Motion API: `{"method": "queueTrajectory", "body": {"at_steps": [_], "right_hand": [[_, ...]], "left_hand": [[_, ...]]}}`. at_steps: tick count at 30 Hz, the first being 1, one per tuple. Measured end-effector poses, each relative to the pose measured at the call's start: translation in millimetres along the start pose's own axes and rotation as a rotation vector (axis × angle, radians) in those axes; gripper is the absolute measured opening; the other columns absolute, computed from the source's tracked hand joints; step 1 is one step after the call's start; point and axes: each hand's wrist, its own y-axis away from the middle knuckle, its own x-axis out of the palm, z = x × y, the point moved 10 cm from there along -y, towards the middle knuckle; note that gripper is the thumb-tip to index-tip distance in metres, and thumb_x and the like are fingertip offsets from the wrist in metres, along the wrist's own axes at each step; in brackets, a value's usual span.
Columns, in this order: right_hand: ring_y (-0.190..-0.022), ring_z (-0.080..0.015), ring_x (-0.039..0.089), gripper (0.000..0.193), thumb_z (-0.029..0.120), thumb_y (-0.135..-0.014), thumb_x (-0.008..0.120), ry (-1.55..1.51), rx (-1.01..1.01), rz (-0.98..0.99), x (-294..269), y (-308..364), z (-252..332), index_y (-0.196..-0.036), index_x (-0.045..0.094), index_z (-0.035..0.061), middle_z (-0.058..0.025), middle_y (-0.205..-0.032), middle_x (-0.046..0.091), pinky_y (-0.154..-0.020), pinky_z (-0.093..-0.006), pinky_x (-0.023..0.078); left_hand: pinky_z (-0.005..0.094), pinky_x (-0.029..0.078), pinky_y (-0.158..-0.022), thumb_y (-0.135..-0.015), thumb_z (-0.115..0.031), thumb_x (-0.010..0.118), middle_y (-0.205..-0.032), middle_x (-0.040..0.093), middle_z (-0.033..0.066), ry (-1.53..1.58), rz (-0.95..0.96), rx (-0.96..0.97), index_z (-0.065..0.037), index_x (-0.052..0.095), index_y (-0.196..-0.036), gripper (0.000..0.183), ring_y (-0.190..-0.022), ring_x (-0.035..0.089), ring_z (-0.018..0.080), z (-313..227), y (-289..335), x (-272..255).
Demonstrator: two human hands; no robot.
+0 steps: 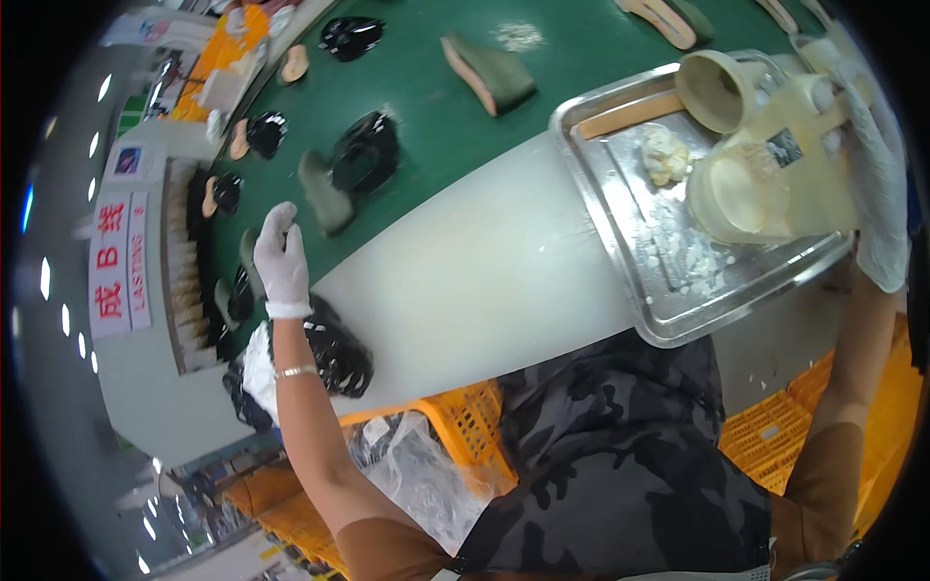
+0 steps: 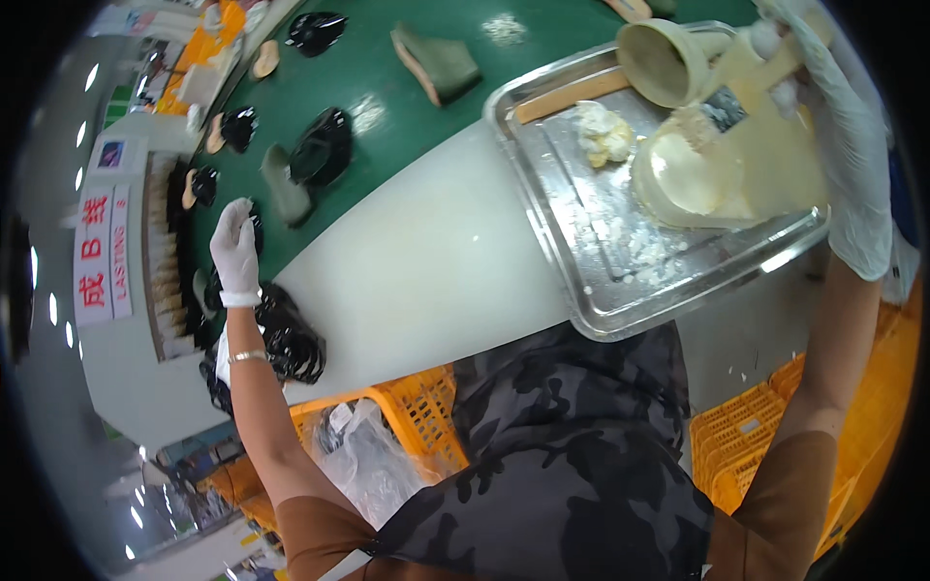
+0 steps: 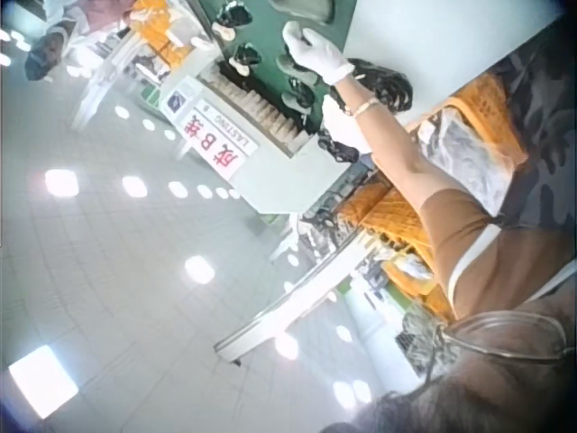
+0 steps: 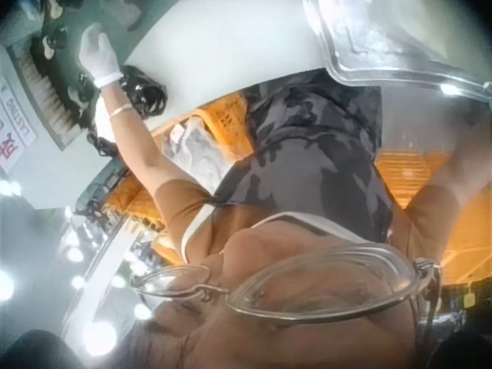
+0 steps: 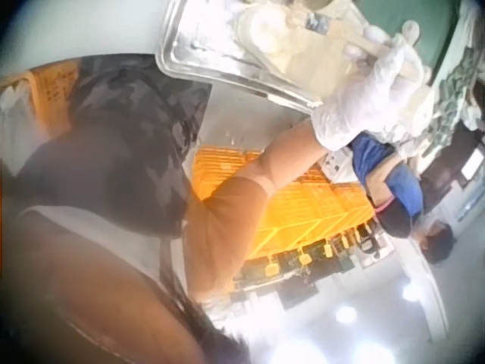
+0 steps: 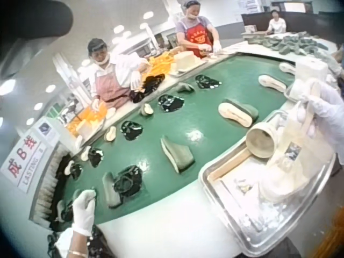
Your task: The person applies a white adhesive to the sole of a black shoe using a brush. They repeatedly dip the brush into a container of glue and coat the shoe's bottom surface. After finishing, the person places the shoe into a yellow basket lined with a plastic bag.
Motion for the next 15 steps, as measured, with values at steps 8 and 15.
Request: {"method": "queueTrajectory", "body": {"at_steps": [8, 15], "right_hand": [[-0.075, -0.0035, 0.047, 0.037, 0.023, -0.094, 0.046, 0.005, -0.078, 0.126, -3, 3, 9, -0.124, 0.047, 0.0016, -0.0006, -0.099, 0.055, -0.072, -0.0185, 0.038], [-0.061, -0.0037, 0.047, 0.027, 0.022, -0.094, 0.048, -0.047, -0.097, 0.056, 17, 4, 23, -0.113, 0.050, 0.0043, -0.0027, -0.091, 0.056, -0.056, -0.0159, 0.038]], "left_hand": [[0.0300, 0.046, -0.066, -0.076, -0.011, 0.066, -0.086, 0.060, 0.0093, -0.341, 0.032, -0.297, 0.000, 0.058, -0.098, 0.025, -0.073, 0.057, 0.0204, -18, 154, -73], [0.0413, 0.044, -0.074, -0.071, -0.020, 0.070, -0.093, 0.052, 0.0125, -0.883, 0.026, -0.265, -0.009, 0.054, -0.103, 0.038, -0.087, 0.051, 0.0316, -22, 199, -38]]}}
